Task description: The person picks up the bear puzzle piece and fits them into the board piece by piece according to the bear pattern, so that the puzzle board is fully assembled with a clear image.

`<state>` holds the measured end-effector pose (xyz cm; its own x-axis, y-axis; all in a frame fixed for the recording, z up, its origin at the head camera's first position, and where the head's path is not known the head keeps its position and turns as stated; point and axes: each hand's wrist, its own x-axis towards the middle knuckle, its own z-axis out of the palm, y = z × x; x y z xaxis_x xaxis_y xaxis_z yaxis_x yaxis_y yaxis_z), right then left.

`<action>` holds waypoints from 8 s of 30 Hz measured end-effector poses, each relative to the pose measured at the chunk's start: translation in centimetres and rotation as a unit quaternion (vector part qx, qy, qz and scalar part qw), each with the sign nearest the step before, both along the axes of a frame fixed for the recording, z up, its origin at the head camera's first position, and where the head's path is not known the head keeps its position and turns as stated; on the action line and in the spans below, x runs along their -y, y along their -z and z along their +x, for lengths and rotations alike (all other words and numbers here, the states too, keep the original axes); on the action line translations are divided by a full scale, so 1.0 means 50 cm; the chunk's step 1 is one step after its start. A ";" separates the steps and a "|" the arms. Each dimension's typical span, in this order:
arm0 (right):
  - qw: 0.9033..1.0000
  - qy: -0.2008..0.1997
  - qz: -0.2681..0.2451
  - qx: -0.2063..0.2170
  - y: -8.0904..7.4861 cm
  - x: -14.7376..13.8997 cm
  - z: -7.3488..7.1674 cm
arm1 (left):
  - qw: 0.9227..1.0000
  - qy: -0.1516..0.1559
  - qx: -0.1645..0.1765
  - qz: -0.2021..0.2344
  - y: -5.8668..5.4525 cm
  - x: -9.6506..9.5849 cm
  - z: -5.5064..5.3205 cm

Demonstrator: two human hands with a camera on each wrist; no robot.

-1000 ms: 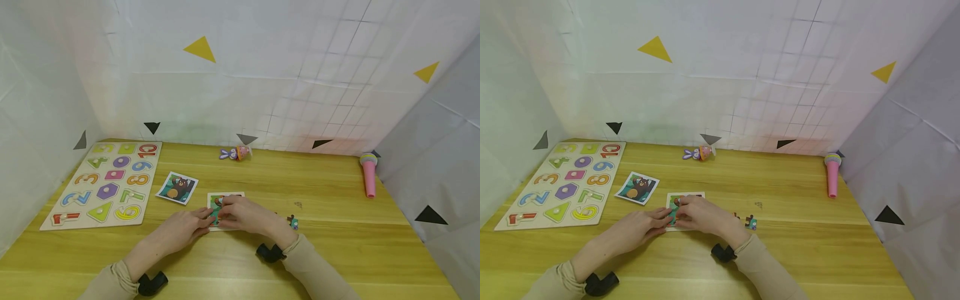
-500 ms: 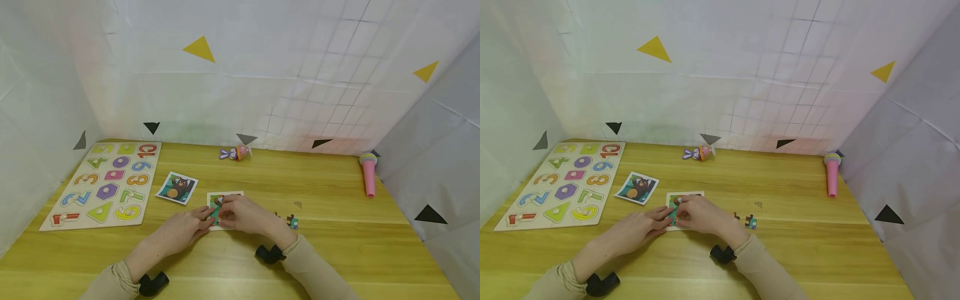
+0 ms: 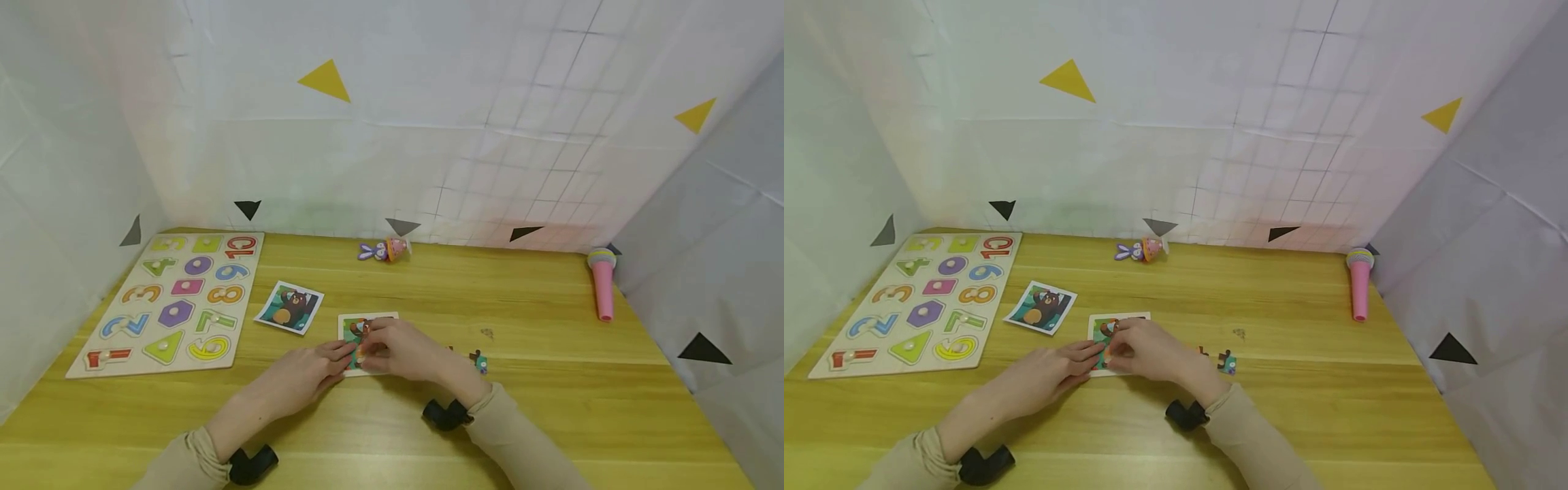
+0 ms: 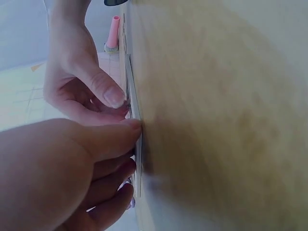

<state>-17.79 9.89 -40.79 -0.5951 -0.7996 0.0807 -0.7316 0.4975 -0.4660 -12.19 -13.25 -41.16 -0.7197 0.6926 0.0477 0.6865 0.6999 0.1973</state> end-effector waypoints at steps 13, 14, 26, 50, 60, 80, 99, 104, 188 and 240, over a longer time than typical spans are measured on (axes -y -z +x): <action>0.993 0.100 -0.036 0.048 -0.021 -0.125 -0.018 | 0.999 0.011 0.003 0.031 0.000 -0.010 0.006; 0.992 0.105 -0.040 0.049 -0.023 -0.134 -0.019 | 0.999 0.011 0.005 0.034 0.001 -0.009 0.006; 0.991 0.130 -0.023 0.038 -0.023 -0.237 -0.018 | 1.000 0.019 0.006 0.011 -0.003 -0.006 0.006; 0.993 0.110 0.004 0.031 -0.008 -0.272 0.003 | 0.999 0.026 -0.002 -0.022 -0.008 -0.010 0.007; 0.994 0.108 0.005 0.028 -0.001 -0.265 0.003 | 0.999 0.029 0.014 0.007 -0.002 -0.007 0.006; 0.994 0.108 0.003 0.020 0.001 -0.267 0.001 | 0.999 0.017 0.031 -0.009 -0.001 -0.009 0.003; 0.994 0.103 -0.019 0.008 0.009 -0.265 0.002 | 0.999 0.013 0.039 -0.004 -0.003 -0.008 0.003; 0.995 0.097 -0.015 0.000 0.006 -0.265 0.003 | 0.999 0.012 0.035 -0.001 -0.004 -0.009 0.004; 0.999 -0.001 0.015 -0.029 -0.002 -0.038 -0.005 | 1.000 0.001 -0.006 -0.020 -0.005 -0.016 0.010; 1.000 0.029 -0.005 0.004 -0.001 -0.105 0.001 | 0.997 0.019 -0.057 -0.043 0.000 -0.073 0.001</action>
